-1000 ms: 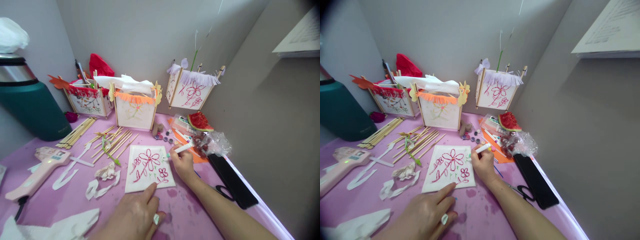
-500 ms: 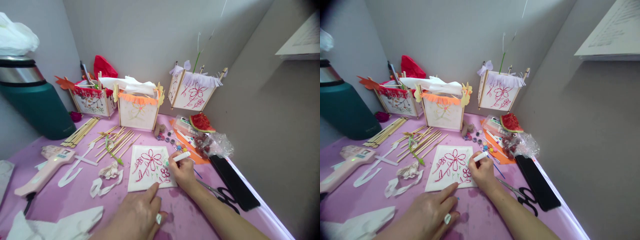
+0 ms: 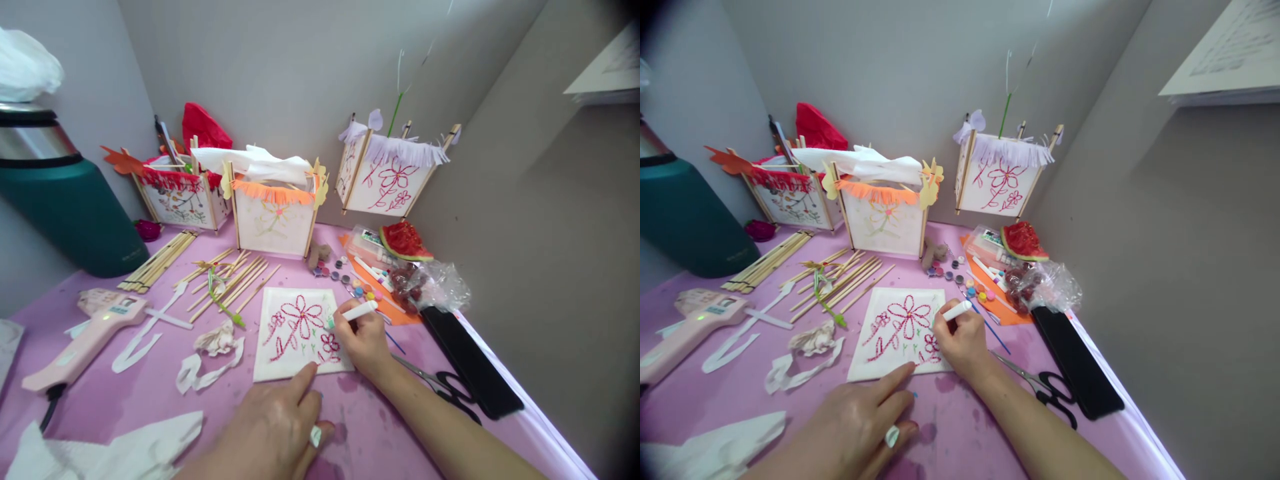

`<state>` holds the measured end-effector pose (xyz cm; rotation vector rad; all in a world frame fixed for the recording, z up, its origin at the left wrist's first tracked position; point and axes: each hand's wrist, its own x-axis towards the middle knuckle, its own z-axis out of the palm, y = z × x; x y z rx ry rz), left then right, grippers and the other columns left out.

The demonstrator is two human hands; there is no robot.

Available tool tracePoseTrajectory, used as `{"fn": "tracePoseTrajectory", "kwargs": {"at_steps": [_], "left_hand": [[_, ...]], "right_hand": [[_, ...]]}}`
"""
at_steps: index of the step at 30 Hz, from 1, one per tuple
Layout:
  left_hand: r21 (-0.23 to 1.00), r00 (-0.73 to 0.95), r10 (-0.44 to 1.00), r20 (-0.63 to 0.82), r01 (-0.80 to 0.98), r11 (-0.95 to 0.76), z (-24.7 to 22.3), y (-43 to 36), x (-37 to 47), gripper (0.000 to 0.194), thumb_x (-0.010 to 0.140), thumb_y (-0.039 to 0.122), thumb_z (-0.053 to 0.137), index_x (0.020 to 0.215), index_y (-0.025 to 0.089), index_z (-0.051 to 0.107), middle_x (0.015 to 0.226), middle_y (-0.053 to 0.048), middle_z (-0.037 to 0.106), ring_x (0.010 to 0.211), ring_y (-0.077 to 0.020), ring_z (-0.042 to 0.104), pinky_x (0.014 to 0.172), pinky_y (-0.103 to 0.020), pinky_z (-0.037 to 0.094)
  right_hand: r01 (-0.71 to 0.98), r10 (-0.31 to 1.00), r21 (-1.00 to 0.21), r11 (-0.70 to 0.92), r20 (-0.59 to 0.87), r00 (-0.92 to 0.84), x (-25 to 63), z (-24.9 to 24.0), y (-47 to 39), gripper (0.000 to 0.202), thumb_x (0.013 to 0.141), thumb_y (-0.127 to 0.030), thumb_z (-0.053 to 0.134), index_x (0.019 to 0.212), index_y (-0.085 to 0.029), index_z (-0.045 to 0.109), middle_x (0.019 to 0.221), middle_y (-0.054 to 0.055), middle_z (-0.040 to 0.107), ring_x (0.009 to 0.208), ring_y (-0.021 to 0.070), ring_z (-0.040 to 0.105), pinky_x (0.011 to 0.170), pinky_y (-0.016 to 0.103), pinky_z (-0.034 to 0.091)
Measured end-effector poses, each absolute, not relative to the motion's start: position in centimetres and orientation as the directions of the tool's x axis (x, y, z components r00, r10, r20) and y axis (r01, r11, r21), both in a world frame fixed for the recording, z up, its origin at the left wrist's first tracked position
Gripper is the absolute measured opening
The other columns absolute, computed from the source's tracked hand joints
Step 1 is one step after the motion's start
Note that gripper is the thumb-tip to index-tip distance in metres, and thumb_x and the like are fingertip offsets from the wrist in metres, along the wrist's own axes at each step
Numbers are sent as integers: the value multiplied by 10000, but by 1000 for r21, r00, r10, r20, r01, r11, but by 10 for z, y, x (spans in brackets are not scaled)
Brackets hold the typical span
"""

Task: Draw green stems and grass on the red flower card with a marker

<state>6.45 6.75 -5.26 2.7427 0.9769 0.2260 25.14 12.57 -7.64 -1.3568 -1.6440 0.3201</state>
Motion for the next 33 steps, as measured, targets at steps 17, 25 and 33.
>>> {"fn": "tracePoseTrajectory", "kwargs": {"at_steps": [17,25,33], "left_hand": [[244,769,638,40,611,-753,-51,68,65,242,897,254,432,908,156,652,1226,-164,614,758,-253,697,640,-403,580],[242,768,636,76,604,-759,-51,67,64,233,891,244,438,879,152,651,1169,-165,643,730,-247,697,615,-386,579],[275,761,633,141,584,-764,-54,67,63,236,895,252,435,841,153,642,1144,-167,650,703,-229,693,613,-359,568]], "right_hand": [[598,886,-737,314,454,95,255,-78,126,156,788,-210,494,633,-187,502,462,-58,441,430,97,420,452,209,346],[614,883,-723,317,461,89,254,-77,127,161,797,-217,495,638,-189,499,478,-56,442,446,101,431,468,214,355],[657,868,-684,316,489,91,254,-80,127,149,790,-214,503,645,-187,520,469,-62,433,415,92,411,442,215,330]]}}
